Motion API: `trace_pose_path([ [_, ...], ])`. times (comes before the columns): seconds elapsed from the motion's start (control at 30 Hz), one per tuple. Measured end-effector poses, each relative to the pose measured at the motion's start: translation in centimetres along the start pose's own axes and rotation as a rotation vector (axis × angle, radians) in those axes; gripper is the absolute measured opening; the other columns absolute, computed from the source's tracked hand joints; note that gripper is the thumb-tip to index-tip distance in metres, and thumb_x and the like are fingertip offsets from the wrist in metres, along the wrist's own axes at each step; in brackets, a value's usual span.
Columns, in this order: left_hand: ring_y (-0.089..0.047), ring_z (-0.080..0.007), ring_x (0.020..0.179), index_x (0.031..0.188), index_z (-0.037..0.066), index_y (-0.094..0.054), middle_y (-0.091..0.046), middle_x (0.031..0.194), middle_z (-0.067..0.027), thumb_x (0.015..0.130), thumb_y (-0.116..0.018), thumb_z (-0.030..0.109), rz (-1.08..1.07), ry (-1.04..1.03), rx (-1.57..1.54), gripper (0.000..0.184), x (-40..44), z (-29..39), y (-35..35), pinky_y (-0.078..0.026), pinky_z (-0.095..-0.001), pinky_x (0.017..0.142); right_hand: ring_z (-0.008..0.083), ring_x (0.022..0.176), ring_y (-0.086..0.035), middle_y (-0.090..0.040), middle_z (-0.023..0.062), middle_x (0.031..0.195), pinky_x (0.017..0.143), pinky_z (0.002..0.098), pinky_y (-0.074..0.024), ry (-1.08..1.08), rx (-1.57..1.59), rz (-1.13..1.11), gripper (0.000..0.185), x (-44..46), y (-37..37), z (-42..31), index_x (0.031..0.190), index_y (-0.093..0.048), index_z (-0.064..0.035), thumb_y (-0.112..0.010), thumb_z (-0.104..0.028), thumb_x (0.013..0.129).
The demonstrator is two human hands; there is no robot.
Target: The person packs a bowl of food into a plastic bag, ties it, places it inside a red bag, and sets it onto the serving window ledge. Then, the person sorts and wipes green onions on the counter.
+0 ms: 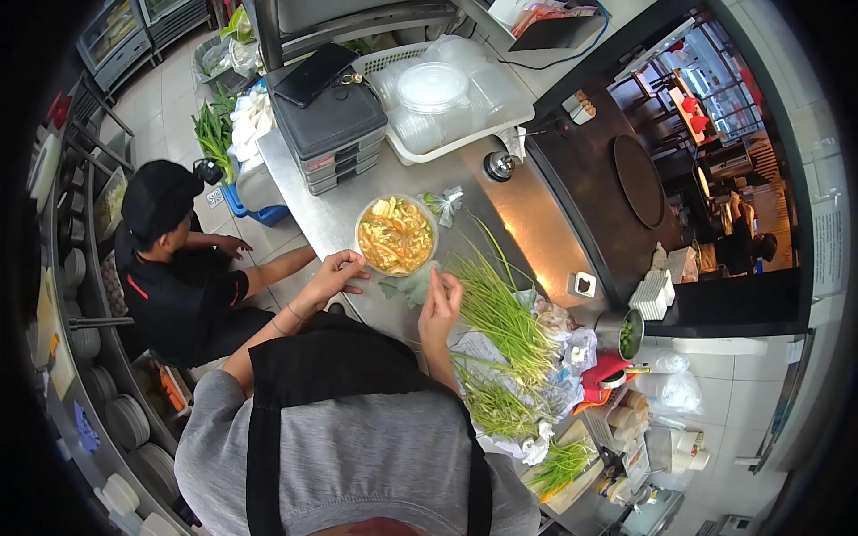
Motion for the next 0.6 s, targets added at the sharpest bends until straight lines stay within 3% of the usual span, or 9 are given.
trace_pose_path([
  [0.2, -0.062, -0.0176, 0.07, 0.093, 0.0, -0.059, -0.062, 0.081, -0.0095, 0.083, -0.062, 0.025, -0.208, -0.069, 0.669, 0.027, -1.7, 1.0, 0.9, -0.051, -0.0315, 0.064, 0.0198, 0.087, -0.053, -0.05, 0.0106, 0.098, 0.075, 0.0271, -0.0436, -0.102, 0.032, -0.042, 0.035, 1.8, -0.6, 0.9, 0.113, -0.061, -0.0054, -0.054, 0.006, 0.081],
  [0.3, -0.062, -0.0186, 0.077, 0.094, 0.002, -0.06, -0.06, 0.086, -0.0115, 0.082, -0.064, 0.022, -0.302, -0.478, 0.813, 0.024, -2.2, 0.1, 0.0, -0.049, -0.0285, 0.06, 0.0166, 0.089, -0.052, -0.051, 0.0086, 0.098, 0.077, 0.0252, -0.0424, -0.213, 0.138, -0.008, 0.033, 3.0, 0.7, 0.4, 0.113, -0.06, -0.003, -0.055, 0.006, 0.082],
  [0.33, -0.062, -0.0244, 0.076, 0.101, 0.002, -0.059, -0.06, 0.088, -0.0128, 0.079, -0.066, 0.018, -0.29, -0.531, 0.881, 0.028, -3.2, 1.2, -1.0, -0.049, -0.032, 0.066, 0.0154, 0.09, -0.052, -0.052, 0.008, 0.099, 0.079, 0.0247, -0.042, -0.236, 0.233, -0.007, 0.032, 2.9, 1.6, -0.2, 0.114, -0.059, -0.0018, -0.055, 0.005, 0.082],
  [0.43, -0.061, -0.0252, 0.079, 0.102, 0.003, -0.057, -0.059, 0.09, -0.012, 0.077, -0.065, 0.015, -0.343, -0.317, 0.718, 0.028, -4.2, 3.3, -4.6, -0.049, -0.0346, 0.069, 0.0125, 0.096, -0.051, -0.053, 0.0064, 0.102, 0.084, 0.0237, -0.0404, -0.33, 0.539, -0.043, 0.031, 2.8, 4.3, -3.7, 0.114, -0.056, 0.0049, -0.055, 0.005, 0.083],
  [0.53, -0.061, -0.0264, 0.074, 0.098, 0.001, -0.054, -0.058, 0.089, -0.0142, 0.074, -0.064, 0.008, -0.235, -0.58, 0.876, 0.028, -3.5, 2.5, -7.3, -0.048, -0.0371, 0.064, 0.0139, 0.1, -0.051, -0.053, 0.0081, 0.108, 0.088, 0.0253, -0.0398, -0.448, 0.769, 0.0, 0.032, 2.6, 6.9, -6.0, 0.114, -0.055, 0.0064, -0.055, 0.006, 0.083],
  [0.6, -0.06, -0.0299, 0.074, 0.092, -0.001, -0.053, -0.057, 0.092, -0.0189, 0.072, -0.061, 0.006, -0.271, -0.702, 0.893, 0.023, -2.5, 2.2, -8.8, -0.048, -0.0383, 0.064, 0.0142, 0.101, -0.051, -0.053, 0.0085, 0.109, 0.088, 0.026, -0.0398, -0.434, 0.751, 0.061, 0.032, 2.6, 8.5, -6.2, 0.115, -0.054, 0.0063, -0.055, 0.006, 0.083],
])
Point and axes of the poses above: each hand's wrist, its own x-axis towards the middle knuckle, its own y-axis out of the back of the hand, z = x × y, the point moved 1 cm from there along x, towards the middle knuckle
